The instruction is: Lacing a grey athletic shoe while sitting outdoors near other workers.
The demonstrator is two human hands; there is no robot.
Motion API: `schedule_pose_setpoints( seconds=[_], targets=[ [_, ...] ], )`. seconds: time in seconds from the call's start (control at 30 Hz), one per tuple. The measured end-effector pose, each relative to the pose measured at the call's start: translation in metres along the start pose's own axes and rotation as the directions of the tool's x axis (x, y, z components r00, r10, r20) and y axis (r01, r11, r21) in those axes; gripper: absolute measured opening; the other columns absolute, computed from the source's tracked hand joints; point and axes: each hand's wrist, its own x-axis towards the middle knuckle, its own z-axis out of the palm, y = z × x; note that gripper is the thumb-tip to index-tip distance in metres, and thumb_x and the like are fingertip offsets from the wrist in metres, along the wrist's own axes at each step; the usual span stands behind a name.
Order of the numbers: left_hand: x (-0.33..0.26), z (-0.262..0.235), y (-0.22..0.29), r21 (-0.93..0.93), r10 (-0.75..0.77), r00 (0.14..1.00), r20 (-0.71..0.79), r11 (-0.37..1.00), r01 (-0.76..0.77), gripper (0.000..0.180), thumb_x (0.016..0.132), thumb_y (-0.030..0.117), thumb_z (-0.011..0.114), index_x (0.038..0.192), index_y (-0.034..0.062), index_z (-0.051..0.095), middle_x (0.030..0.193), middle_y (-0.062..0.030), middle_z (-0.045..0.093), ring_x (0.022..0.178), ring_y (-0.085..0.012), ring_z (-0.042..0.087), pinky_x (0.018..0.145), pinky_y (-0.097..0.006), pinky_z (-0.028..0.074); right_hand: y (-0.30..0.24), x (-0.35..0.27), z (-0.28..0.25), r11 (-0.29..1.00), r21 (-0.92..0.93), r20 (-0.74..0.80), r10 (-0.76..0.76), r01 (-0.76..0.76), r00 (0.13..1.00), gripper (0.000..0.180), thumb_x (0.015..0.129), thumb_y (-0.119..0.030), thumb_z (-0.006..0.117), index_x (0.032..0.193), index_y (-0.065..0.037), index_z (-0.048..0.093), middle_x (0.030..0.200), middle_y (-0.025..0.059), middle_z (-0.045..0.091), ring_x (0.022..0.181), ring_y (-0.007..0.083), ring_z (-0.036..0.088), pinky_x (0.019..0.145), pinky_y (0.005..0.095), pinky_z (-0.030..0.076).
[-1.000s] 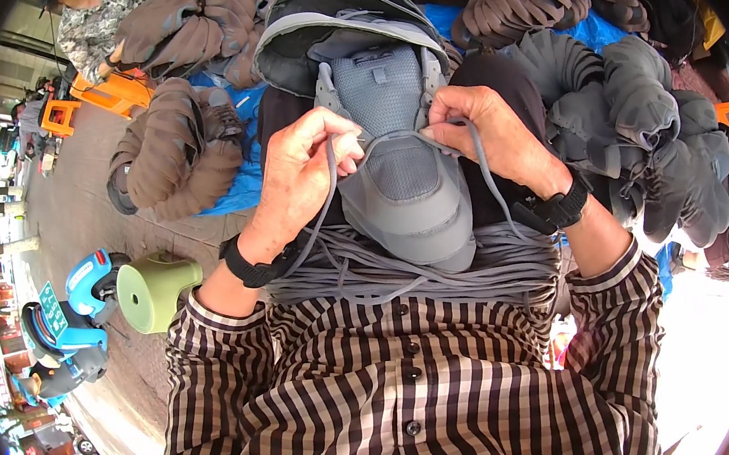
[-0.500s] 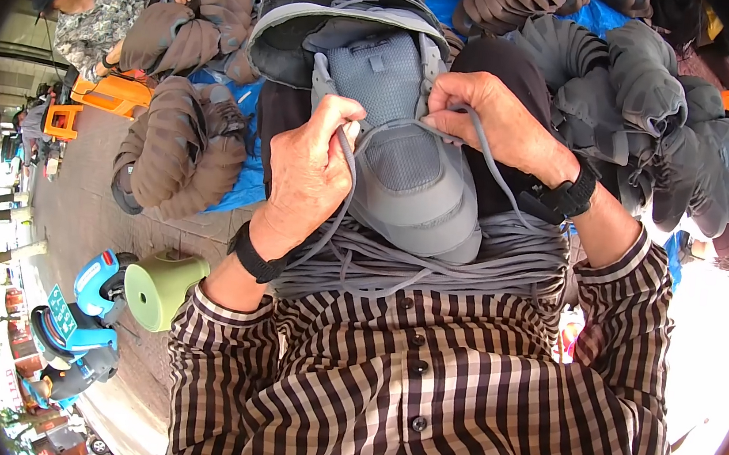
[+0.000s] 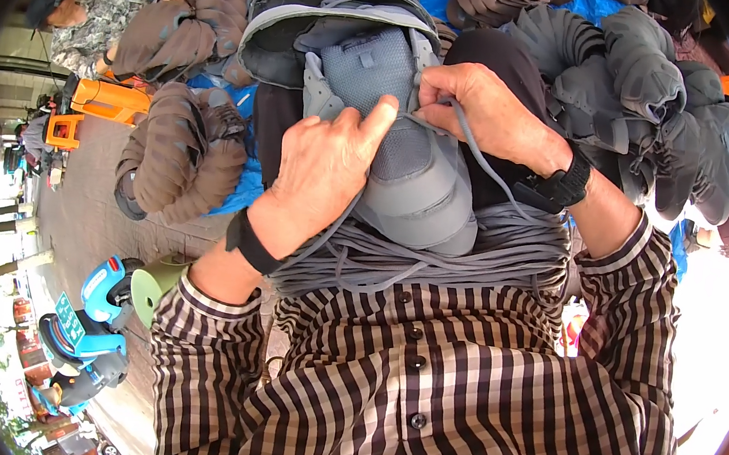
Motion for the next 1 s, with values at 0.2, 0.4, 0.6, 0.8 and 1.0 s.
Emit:
schedule_pose_setpoints(
  seconds=[0.2,0.4,0.6,0.8,1.0],
  targets=[
    [0.004,-0.023,-0.029,-0.208,-0.1,0.982,0.158,0.969,0.132,0.021,0.08,0.015,0.068,0.097,0.0086,0.057,0.079,-0.0083,0.058,0.081,-0.026,0.058,0.079,-0.04,0.043,0.004,-0.001,-0.018,0.994,0.036,0.171,-0.11,0.105,0.979,0.014,0.081,0.004,0.063,0.093,0.0,0.058,0.077,0.0079,0.06,0.07,0.0142,0.056,0.065,0.0302,0.047],
    [0.023,-0.031,-0.042,-0.249,0.206,0.977,0.048,0.95,-0.188,0.025,0.07,0.012,0.072,0.088,0.0046,0.055,0.088,-0.0119,0.051,0.089,-0.0314,0.051,0.082,-0.04,0.039,0.01,0.018,-0.047,0.884,-0.392,-0.185,-0.348,0.255,0.919,0.012,0.082,-0.007,0.06,0.093,-0.002,0.063,0.086,0.0152,0.066,0.082,0.0353,0.063,0.073,0.0444,0.05],
    [0.036,-0.036,-0.059,-0.435,0.333,0.906,0.26,0.878,-0.198,0.021,0.071,0.001,0.065,0.09,0.0033,0.056,0.086,-0.0116,0.049,0.088,-0.0318,0.05,0.082,-0.041,0.039,-0.016,0.028,-0.035,0.763,-0.417,0.217,-0.445,0.495,0.869,0.02,0.073,-0.009,0.071,0.091,-0.004,0.064,0.096,0.0082,0.061,0.1,0.0282,0.056,0.088,0.0411,0.043],
    [0.05,-0.037,-0.071,-0.48,0.39,0.774,0.499,0.868,-0.127,0.017,0.079,0.001,0.058,0.095,0.0043,0.061,0.093,-0.0109,0.053,0.096,-0.0302,0.052,0.086,-0.039,0.039,-0.032,0.042,-0.041,0.657,-0.464,0.485,-0.373,0.594,0.791,0.026,0.068,-0.015,0.076,0.089,-0.006,0.063,0.095,0.0071,0.058,0.101,0.0268,0.053,0.091,0.041,0.039],
    [0.068,-0.041,-0.068,-0.542,0.331,0.673,0.661,0.831,0.123,0.026,0.075,0.023,0.072,0.088,0.0022,0.063,0.085,-0.0104,0.056,0.089,-0.0282,0.056,0.08,-0.039,0.043,-0.03,0.05,-0.041,0.717,-0.437,0.581,-0.236,0.543,0.779,0.027,0.066,-0.015,0.077,0.087,-0.003,0.064,0.088,0.0096,0.06,0.1,0.0288,0.054,0.093,0.0395,0.041]
  ],
)
